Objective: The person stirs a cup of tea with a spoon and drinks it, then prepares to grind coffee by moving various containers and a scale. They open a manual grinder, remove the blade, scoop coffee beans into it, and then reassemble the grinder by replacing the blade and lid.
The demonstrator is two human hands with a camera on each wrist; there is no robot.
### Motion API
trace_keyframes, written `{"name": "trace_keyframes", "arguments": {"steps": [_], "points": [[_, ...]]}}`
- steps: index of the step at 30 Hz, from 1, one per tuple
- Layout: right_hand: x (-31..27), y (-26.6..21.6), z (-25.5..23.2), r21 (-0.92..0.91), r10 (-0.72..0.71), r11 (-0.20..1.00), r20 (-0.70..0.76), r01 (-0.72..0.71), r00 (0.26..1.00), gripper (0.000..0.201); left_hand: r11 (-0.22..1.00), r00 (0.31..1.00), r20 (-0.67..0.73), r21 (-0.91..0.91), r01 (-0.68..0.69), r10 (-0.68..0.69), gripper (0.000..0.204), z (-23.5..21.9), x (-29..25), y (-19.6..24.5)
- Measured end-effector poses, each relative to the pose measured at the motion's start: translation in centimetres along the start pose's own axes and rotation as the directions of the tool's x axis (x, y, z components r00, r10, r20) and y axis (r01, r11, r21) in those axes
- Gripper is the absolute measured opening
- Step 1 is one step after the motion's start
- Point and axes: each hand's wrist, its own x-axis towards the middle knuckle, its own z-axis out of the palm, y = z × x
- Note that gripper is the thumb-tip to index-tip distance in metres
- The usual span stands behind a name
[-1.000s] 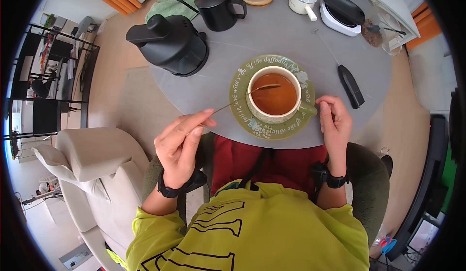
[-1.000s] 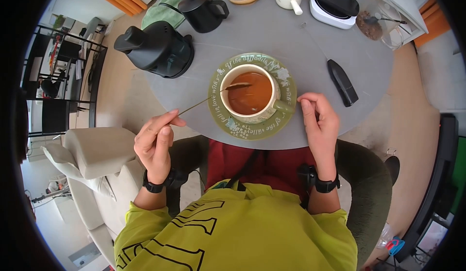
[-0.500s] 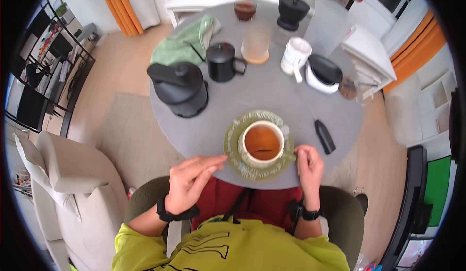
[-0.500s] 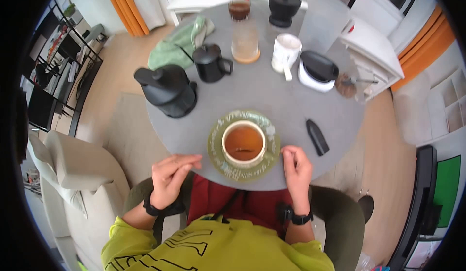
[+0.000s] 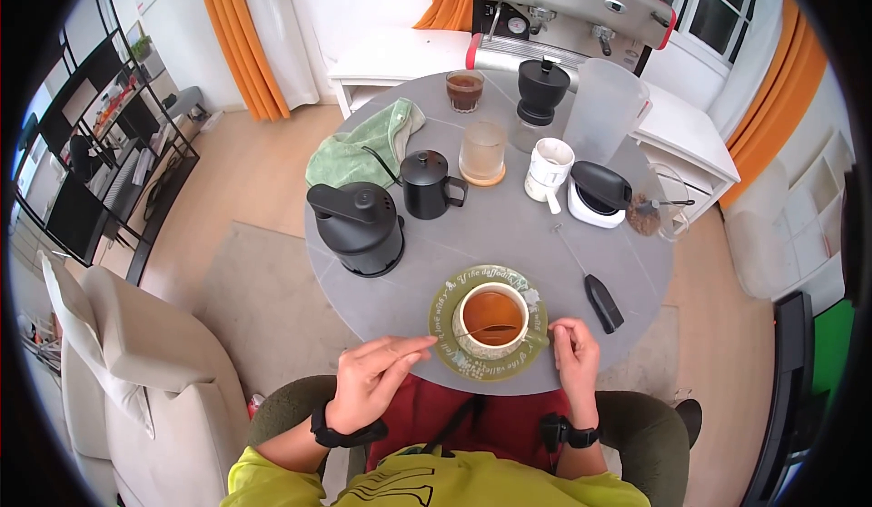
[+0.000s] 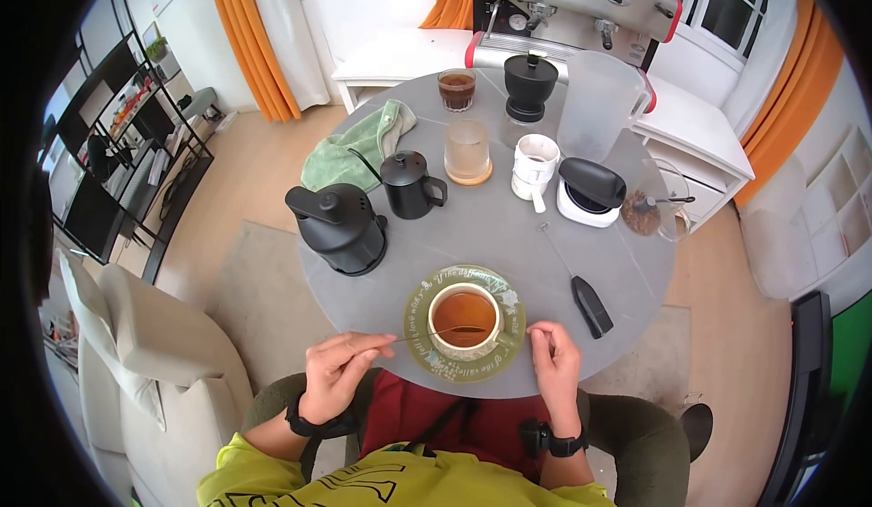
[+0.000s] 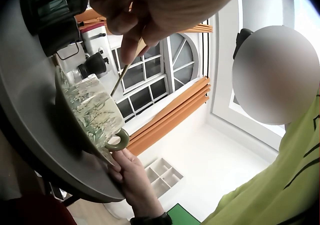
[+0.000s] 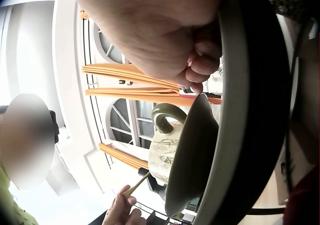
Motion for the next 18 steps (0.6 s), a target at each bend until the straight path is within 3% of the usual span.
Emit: {"name": "trace_keyframes", "arguments": {"steps": [5, 11, 13, 18], "points": [[-0.1, 0.0, 0.1, 0.009, -0.023, 1.0, -0.021, 0.023, 1.0, 0.013, 1.0, 0.999, -0.047, 0.014, -0.026, 0.027, 0.022, 0.0, 0.7, 1.9], [-0.3, 0.3, -0.2, 0.0, -0.002, 1.0, -0.025, 0.002, 1.0, 0.011, 0.997, 0.993, -0.097, 0.054, -0.058, 0.063, 0.021, 0.7, 0.5, 0.0], [-0.3, 0.1, -0.3, -0.018, 0.009, 1.0, -0.008, -0.009, 1.0, 0.011, 0.991, 0.997, -0.002, 0.11, -0.077, 0.078, 0.021, 0.8, 0.4, -0.4], [-0.2, 0.6, -0.1, -0.011, -0.06, 0.998, 0.001, 0.06, 0.998, 0.014, 0.978, 0.994, 0.059, 0.182, -0.1, 0.091, 0.021, 0.5, 0.4, -0.1]]}}
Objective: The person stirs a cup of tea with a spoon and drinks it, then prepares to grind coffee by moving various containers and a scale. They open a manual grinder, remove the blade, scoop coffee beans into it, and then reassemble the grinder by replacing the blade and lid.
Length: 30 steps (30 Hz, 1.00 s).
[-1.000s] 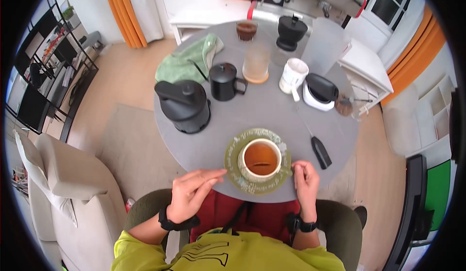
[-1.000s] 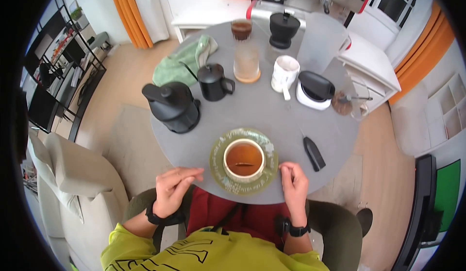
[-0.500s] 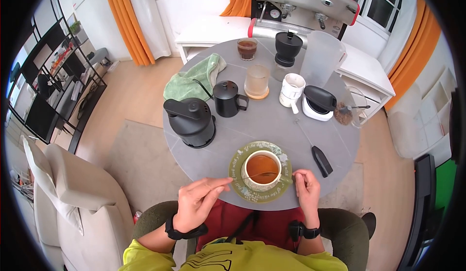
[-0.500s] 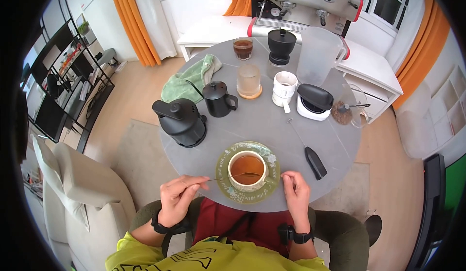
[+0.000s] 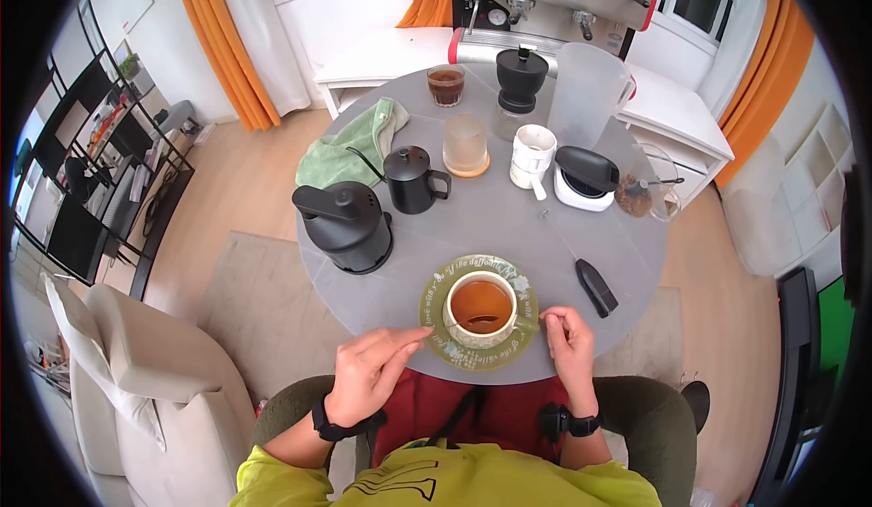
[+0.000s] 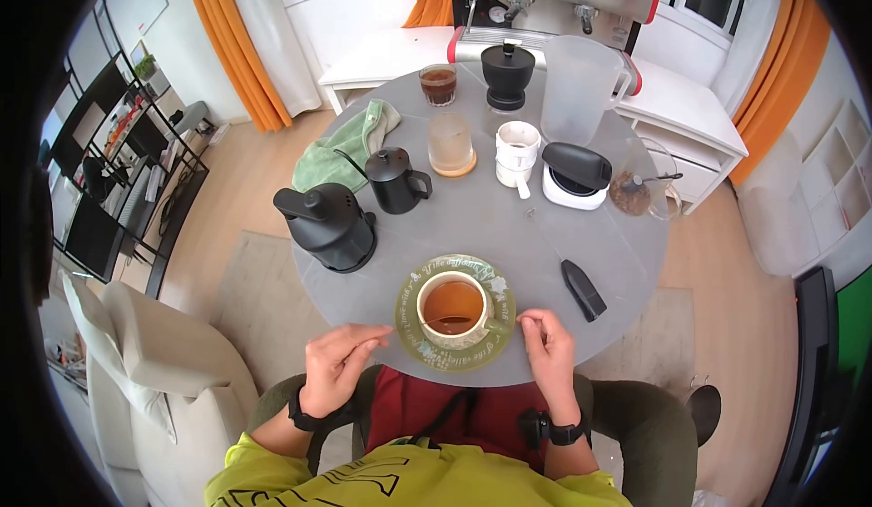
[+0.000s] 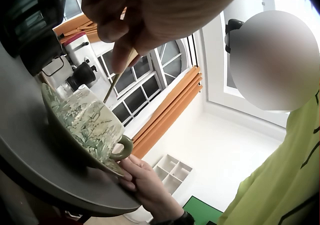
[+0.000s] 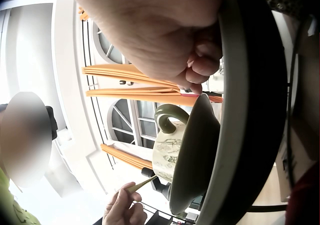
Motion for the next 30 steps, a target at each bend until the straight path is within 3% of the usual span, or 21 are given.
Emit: {"name": "trace_keyframes", "arguments": {"steps": [15, 23, 25, 30], "points": [[-0.2, -3.1, -0.7, 0.128, 0.054, 0.991, -0.049, -0.047, 0.997, 0.014, 0.996, 0.996, -0.033, -0.006, -0.087, 0.087, 0.023, -0.6, 0.0, -0.8], [-0.4, -4.6, 0.0, 0.127, 0.048, 0.99, 0.066, -0.056, 0.997, 0.015, 0.997, 0.997, 0.016, 0.007, -0.078, 0.078, 0.023, -0.5, 0.0, -1.2], [-0.4, -4.7, 0.0, 0.112, 0.064, 0.991, 0.09, -0.074, 0.994, 0.016, 0.991, 0.99, -0.045, 0.016, -0.13, 0.13, 0.023, -0.7, 0.3, -0.9], [-0.4, -4.7, 0.1, 0.14, 0.086, 0.984, 0.168, -0.11, 0.982, 0.018, 0.996, 0.991, -0.117, -0.057, -0.064, 0.057, 0.02, -0.7, 0.2, -1.4]]}}
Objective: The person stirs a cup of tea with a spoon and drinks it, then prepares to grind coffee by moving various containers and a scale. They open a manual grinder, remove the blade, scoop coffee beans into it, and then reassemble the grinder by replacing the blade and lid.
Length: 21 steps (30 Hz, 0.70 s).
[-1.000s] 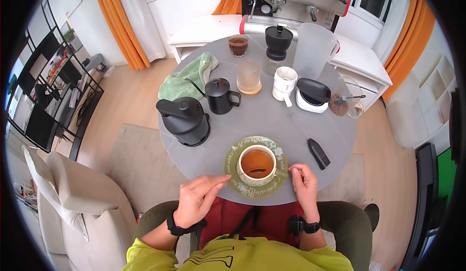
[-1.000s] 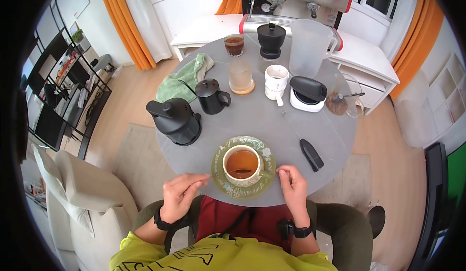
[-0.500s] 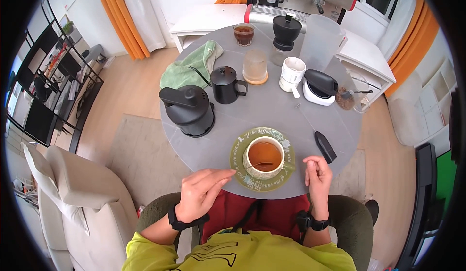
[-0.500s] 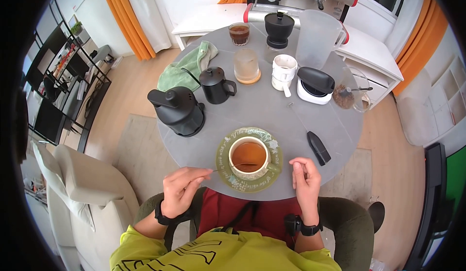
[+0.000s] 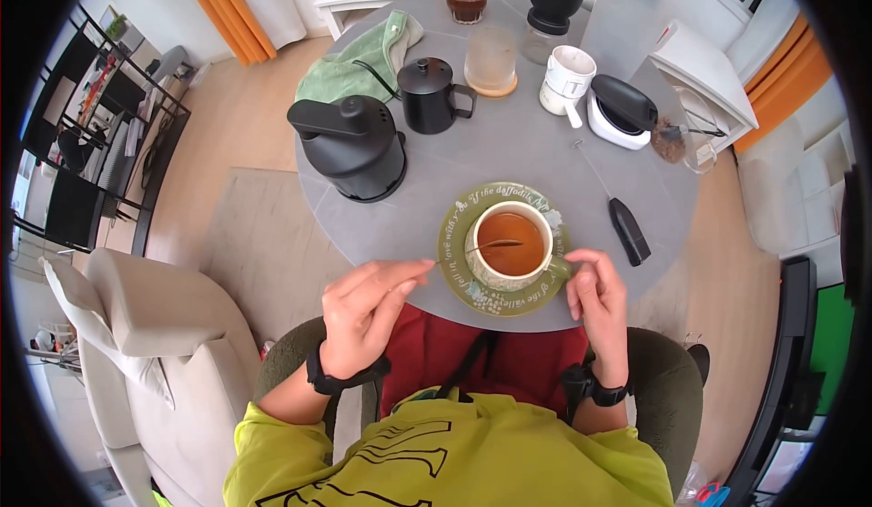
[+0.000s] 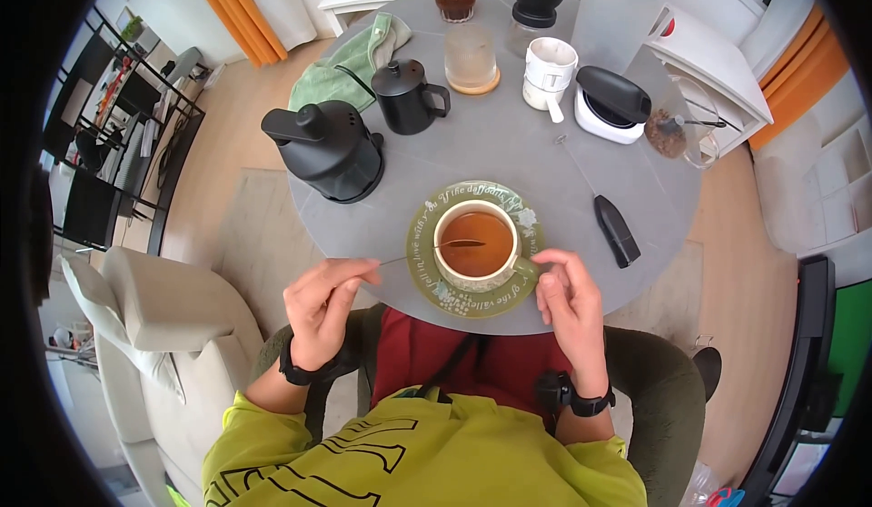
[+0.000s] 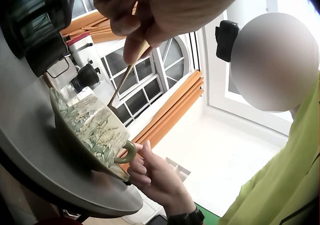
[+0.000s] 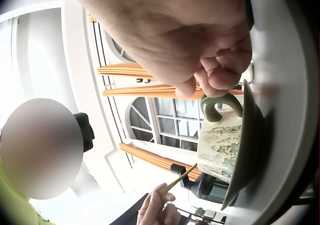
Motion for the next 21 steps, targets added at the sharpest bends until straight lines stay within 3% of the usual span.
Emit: {"name": "trace_keyframes", "arguments": {"steps": [8, 15, 17, 18, 20, 21], "points": [[0.5, -0.5, 0.0, -0.136, 0.175, 0.978, 0.102, -0.161, 0.979, 0.021, 0.999, 0.995, -0.093, -0.03, 0.028, -0.031, 0.018, -0.2, -0.2, -0.4], [1.0, -0.9, 0.2, -0.217, 0.197, 0.961, 0.105, -0.171, 0.975, 0.025, 0.999, 0.996, -0.084, -0.047, 0.021, -0.025, 0.019, -0.2, -0.2, -0.8], [1.0, -1.1, 0.3, -0.228, 0.183, 0.961, 0.088, -0.159, 0.979, 0.026, 0.974, 0.981, -0.076, -0.154, 0.166, -0.18, 0.019, -0.6, -0.2, -0.6], [1.0, -1.0, 0.4, -0.227, 0.183, 0.961, 0.084, -0.16, 0.98, 0.026, 0.974, 0.982, -0.072, -0.156, 0.164, -0.177, 0.019, -0.7, -0.2, -0.7], [1.0, -0.9, 0.6, -0.174, 0.16, 0.974, 0.058, -0.148, 0.985, 0.028, 0.892, 0.932, -0.14, -0.367, 0.265, -0.335, 0.021, -0.7, -0.1, -1.0], [1.0, -1.0, 0.7, -0.174, 0.158, 0.974, 0.055, -0.147, 0.986, 0.028, 0.892, 0.933, -0.139, -0.367, 0.263, -0.333, 0.021, -0.7, 0.0, -1.1]]}}
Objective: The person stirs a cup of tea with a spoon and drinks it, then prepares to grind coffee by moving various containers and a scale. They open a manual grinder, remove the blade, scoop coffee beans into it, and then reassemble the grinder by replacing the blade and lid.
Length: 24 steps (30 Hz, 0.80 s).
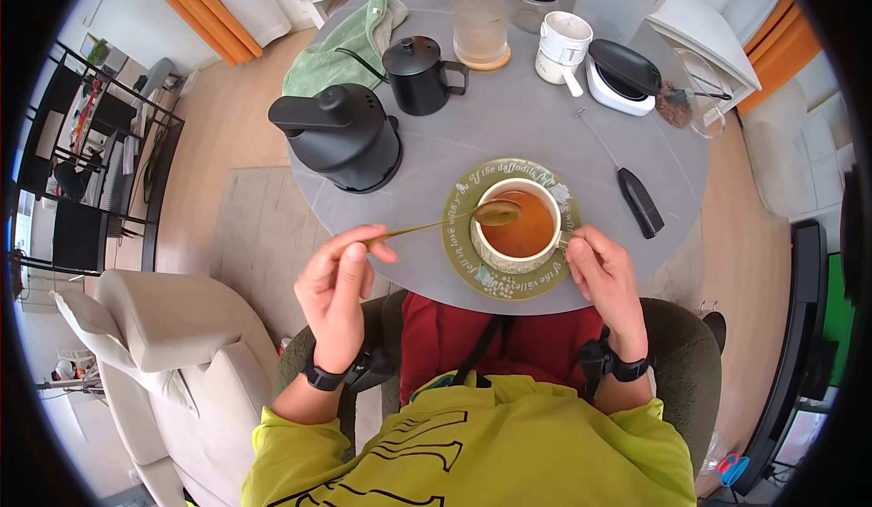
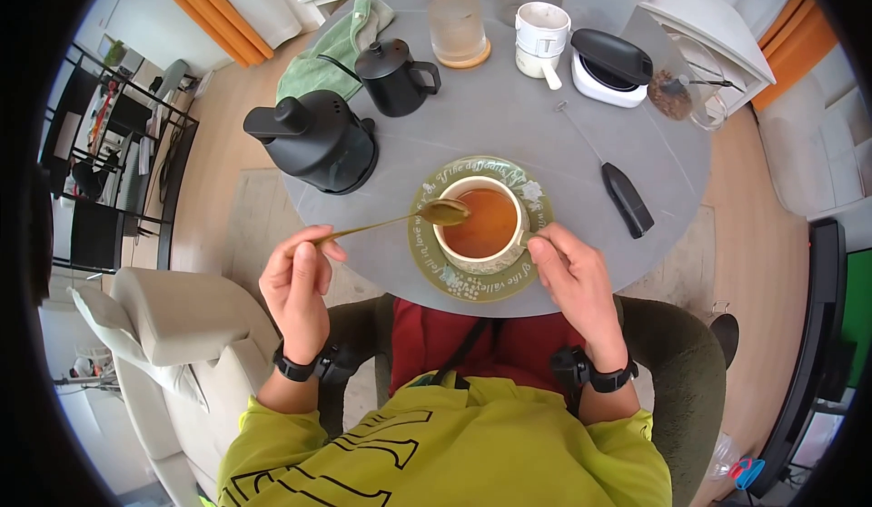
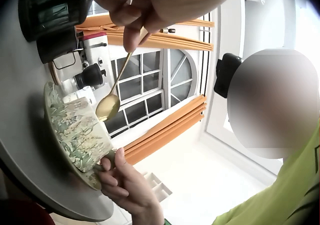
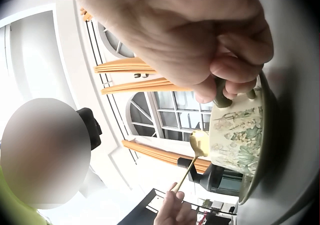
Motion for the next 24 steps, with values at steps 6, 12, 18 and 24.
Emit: {"name": "trace_keyframes", "arguments": {"steps": [6, 12, 18, 24], "points": [[-0.1, -0.5, 0.3, 0.161, 0.058, 0.985, 0.0, -0.057, 0.998, 0.034, 0.966, 0.989, -0.092, -0.242, 0.092, -0.118, 0.026, -0.6, 1.1, -0.5], [-1.0, -1.2, -0.3, 0.334, 0.031, 0.942, 0.027, -0.038, 0.999, 0.034, 0.938, 0.976, -0.096, -0.309, 0.159, -0.197, 0.03, -1.2, 1.5, -0.8], [-3.0, -3.8, -1.3, 0.507, -0.07, 0.859, -0.028, 0.075, 0.997, 0.032, 0.908, 0.958, -0.106, -0.362, 0.212, -0.266, 0.03, -1.4, 1.8, -0.9], [-4.4, -6.2, -2.5, 0.318, -0.329, 0.876, -0.157, 0.363, 0.931, 0.05, 0.907, 0.954, -0.075, -0.34, 0.25, -0.292, 0.029, -1.6, 1.9, -1.6]]}}
